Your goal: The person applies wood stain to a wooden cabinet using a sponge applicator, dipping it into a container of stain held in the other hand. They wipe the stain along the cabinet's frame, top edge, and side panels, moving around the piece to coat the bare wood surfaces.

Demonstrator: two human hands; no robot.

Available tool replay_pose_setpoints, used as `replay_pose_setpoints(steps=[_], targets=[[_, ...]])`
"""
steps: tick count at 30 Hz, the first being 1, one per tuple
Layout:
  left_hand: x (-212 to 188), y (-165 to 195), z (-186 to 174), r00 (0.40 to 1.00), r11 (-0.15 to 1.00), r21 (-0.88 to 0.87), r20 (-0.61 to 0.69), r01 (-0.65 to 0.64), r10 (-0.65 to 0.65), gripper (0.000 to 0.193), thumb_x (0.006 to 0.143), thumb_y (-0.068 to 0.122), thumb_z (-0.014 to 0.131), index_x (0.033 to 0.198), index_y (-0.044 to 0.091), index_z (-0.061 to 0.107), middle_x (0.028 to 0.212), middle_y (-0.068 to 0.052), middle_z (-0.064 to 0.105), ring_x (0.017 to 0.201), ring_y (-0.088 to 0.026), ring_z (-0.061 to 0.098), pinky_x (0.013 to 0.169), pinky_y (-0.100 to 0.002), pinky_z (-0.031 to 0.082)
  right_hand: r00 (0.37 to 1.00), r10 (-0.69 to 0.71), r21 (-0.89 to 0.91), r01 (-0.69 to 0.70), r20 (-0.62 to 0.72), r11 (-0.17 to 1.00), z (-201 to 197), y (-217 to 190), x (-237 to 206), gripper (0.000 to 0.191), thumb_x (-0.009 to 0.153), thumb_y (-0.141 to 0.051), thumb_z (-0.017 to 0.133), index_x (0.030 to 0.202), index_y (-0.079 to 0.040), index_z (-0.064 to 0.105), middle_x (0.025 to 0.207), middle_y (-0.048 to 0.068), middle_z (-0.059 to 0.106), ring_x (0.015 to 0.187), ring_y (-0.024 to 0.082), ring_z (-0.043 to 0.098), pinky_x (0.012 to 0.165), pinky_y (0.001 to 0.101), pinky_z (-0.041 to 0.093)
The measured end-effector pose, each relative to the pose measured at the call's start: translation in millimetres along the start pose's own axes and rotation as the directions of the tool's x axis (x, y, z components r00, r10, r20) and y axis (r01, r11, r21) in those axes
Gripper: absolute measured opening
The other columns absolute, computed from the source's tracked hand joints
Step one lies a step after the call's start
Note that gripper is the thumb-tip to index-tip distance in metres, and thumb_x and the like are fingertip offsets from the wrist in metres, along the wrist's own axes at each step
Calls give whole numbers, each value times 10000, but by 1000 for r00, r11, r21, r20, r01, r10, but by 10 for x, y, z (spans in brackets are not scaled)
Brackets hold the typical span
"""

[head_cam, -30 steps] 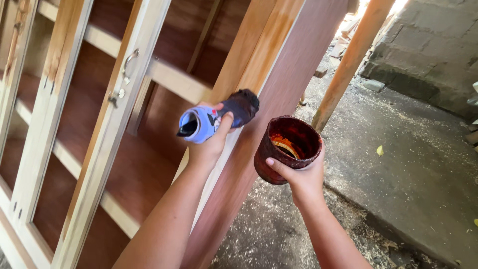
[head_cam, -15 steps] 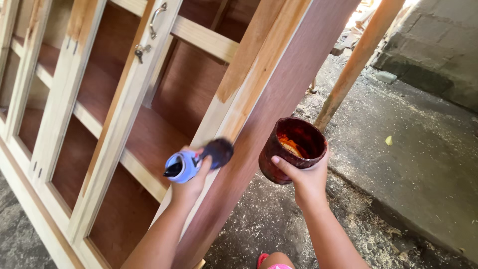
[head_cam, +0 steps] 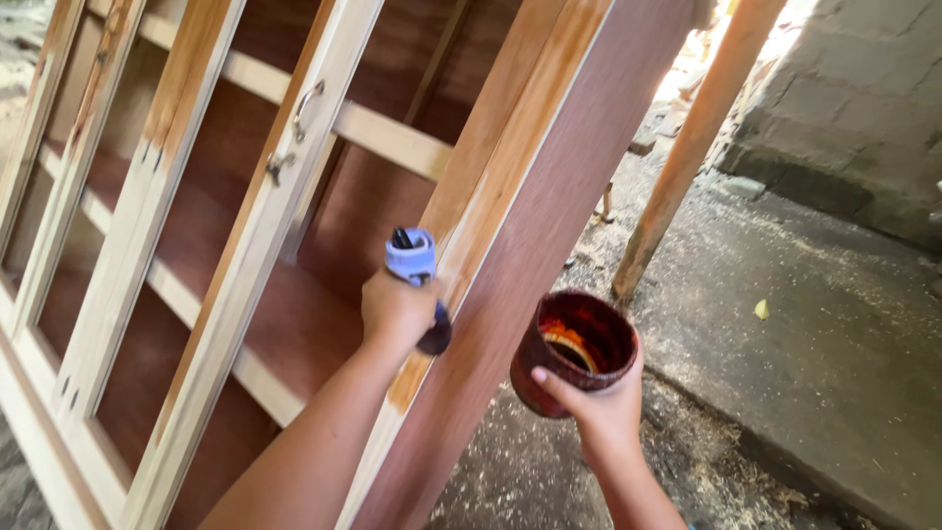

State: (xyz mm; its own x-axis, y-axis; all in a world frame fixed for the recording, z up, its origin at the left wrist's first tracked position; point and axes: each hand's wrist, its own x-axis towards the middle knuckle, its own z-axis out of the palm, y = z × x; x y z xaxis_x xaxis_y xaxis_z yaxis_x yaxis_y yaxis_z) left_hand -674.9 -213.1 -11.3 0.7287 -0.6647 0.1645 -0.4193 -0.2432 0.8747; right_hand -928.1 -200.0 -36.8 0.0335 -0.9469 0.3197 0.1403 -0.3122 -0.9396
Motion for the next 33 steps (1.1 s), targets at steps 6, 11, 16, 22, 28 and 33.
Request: replay_pose_setpoints(steps=[6,11,16,22,28,33], targets=[[567,969,375,992,788,-607,7,-97,127,194,801,136,805,894,15,685,785,-117,745,592,-190,748,491,-330,608,1000,7,28,-7,-14,1000,-50,-50,121,956,555,14,903,1368,-37,404,1300,144,632,1231,257,636,1054,416,527],[750,1015,605,892,463,-814,-140,-351,430,246,917,196,770,1086,50,667,1046,-49,697,883,-98,709,658,-282,657,1000,-11,63,10,1,998,-47,-125,173,957,553,25,893,1370,-42,399,1299,147,627,1232,258,633,1052,419,528],[-44,-289,177,885,804,-373,-148,-463,441,233,983,257,736,1062,59,641,939,-25,652,856,-118,619,748,-293,514,999,47,7,-47,-2,999,4,-94,154,954,545,27,900,1354,-40,400,1281,144,634,1220,258,642,1046,421,539],[-608,-1178,-115,992,348,-936,1,47,-130,212,848,119,721,991,103,565,1014,-35,666,863,-160,698,704,-344,620,1000,20,22,-21,18,1000,32,23,138,981,544,13,899,1386,-43,398,1296,143,637,1227,261,638,1059,422,514],[-407,-1116,161,988,542,-837,-136,-74,-77,222,887,108,751,1045,85,596,988,-29,630,870,-130,606,725,-309,530,997,72,4,-72,-3,997,-17,59,203,1006,524,22,900,1393,-65,400,1300,128,633,1229,242,630,1052,409,511],[430,-168,636,959,641,-715,-179,-279,219,186,983,224,730,1050,73,645,970,5,635,879,-84,579,777,-268,500,998,59,25,-59,-16,998,-87,30,300,1001,521,28,901,1385,-57,402,1299,132,628,1225,245,628,1036,416,522]])
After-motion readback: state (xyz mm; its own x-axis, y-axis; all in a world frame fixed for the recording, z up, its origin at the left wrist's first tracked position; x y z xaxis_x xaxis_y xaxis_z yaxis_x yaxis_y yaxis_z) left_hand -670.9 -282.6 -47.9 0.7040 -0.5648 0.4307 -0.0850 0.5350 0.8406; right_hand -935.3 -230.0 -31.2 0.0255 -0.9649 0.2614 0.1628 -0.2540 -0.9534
